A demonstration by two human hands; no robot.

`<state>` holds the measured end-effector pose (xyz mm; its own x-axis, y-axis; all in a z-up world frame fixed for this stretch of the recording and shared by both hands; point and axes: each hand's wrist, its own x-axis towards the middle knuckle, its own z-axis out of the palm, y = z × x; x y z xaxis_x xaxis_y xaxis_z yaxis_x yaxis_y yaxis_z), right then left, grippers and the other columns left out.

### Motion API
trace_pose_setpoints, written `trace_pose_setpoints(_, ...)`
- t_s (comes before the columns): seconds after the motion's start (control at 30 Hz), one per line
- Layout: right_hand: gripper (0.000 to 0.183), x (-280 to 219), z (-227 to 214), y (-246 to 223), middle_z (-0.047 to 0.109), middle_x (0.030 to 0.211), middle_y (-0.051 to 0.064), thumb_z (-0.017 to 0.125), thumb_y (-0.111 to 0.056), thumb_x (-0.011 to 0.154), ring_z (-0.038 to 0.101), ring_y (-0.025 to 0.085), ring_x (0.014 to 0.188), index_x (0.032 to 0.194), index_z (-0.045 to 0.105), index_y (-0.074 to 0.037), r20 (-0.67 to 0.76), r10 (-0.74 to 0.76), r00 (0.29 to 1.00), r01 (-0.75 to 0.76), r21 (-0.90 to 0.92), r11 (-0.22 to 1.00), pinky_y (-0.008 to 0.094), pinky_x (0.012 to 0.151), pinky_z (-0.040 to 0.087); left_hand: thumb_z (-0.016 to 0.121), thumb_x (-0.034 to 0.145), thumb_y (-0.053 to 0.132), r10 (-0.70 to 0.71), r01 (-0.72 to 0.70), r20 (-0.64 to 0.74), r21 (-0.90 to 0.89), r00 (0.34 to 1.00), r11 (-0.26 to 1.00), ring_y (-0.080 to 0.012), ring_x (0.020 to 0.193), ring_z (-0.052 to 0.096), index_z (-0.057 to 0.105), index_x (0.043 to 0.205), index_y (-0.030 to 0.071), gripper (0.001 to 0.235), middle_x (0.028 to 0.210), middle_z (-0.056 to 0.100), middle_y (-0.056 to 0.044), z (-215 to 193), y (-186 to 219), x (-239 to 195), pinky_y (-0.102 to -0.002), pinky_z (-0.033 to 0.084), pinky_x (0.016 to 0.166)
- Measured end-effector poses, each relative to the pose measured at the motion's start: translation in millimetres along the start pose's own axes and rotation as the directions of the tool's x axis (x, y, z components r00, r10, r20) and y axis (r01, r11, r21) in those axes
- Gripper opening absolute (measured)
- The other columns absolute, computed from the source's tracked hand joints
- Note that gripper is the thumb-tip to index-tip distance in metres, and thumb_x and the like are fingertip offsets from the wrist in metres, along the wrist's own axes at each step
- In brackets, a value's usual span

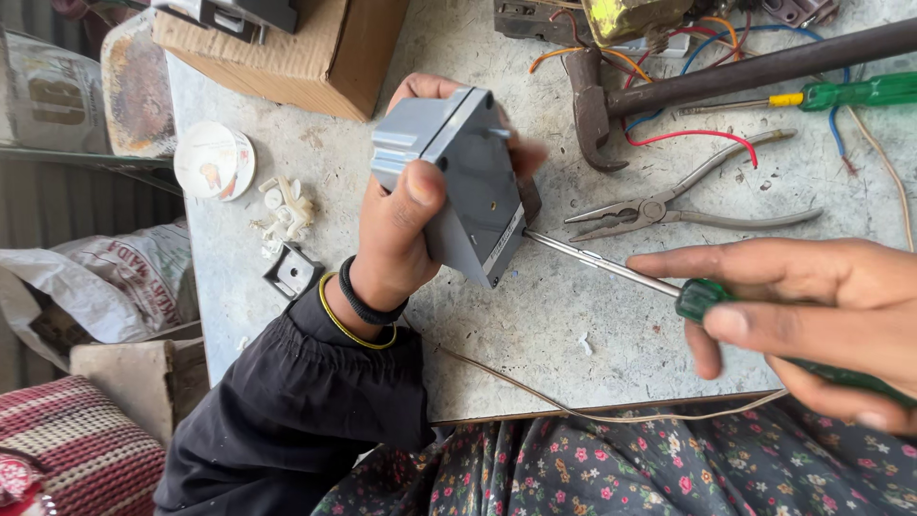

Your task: The person uses a screwdriver to loosen and tighten screws on a gray electrical socket while holding it in their left hand. They rotate the socket to access different sides and occasionally use pliers to adjust wires. The task involves repeated screw manipulation without visible final assembly or testing.

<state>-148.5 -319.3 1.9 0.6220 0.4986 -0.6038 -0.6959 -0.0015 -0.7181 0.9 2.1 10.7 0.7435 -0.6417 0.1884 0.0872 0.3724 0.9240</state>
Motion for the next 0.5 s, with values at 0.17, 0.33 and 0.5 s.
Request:
trace_pose_setpoints(0.17, 0.048, 6.9, 21.8, -19.7, 0.058, 0.067, 0.002, 0.059, -0.024, 0.096, 0.039, 0.007, 0.031, 0.144, 0.058, -0.025, -0.076, 0.011, 0.997, -0.017, -0.070, 0.997, 0.026, 0.023, 0.033, 0.078, 0.097, 0.057, -0.088, 0.082, -0.041, -0.123, 0.995, 0.989, -0.0294, 0.112, 0.070, 0.039, 0.136, 0.008, 0.074, 0.123, 0.063, -0.019, 0.4, -1.6, -1.1, -0.042, 0.059, 0.100)
trace_pose_setpoints(0.33, 0.043, 6.3, 37.6, -25.5, 0.040, 0.052, 0.004, 0.067, -0.028, 0.098, 0.029, 0.014, 0.033, 0.138, 0.062, -0.041, -0.373, 0.252, 0.893, -0.348, -0.219, 0.911, 0.035, 0.034, 0.024, 0.074, 0.101, 0.053, -0.126, 0.101, -0.086, -0.251, 0.988, 0.963, -0.0296, 0.108, 0.070, 0.040, 0.137, 0.010, 0.066, 0.121, 0.064, -0.020, 0.6, -7.6, -1.1, -0.042, 0.060, 0.091)
trace_pose_setpoints(0.5, 0.051, 5.1, 37.8, -26.6, 0.044, 0.053, 0.008, 0.067, -0.024, 0.098, 0.030, 0.016, 0.040, 0.145, 0.060, -0.042, -0.406, 0.195, 0.893, -0.354, -0.364, 0.862, 0.036, 0.036, 0.032, 0.070, 0.098, 0.054, -0.159, 0.116, -0.148, -0.260, 0.976, 0.958, -0.0286, 0.109, 0.070, 0.043, 0.141, 0.012, 0.065, 0.123, 0.064, -0.019, 0.7, -7.5, -1.4, -0.043, 0.061, 0.091)
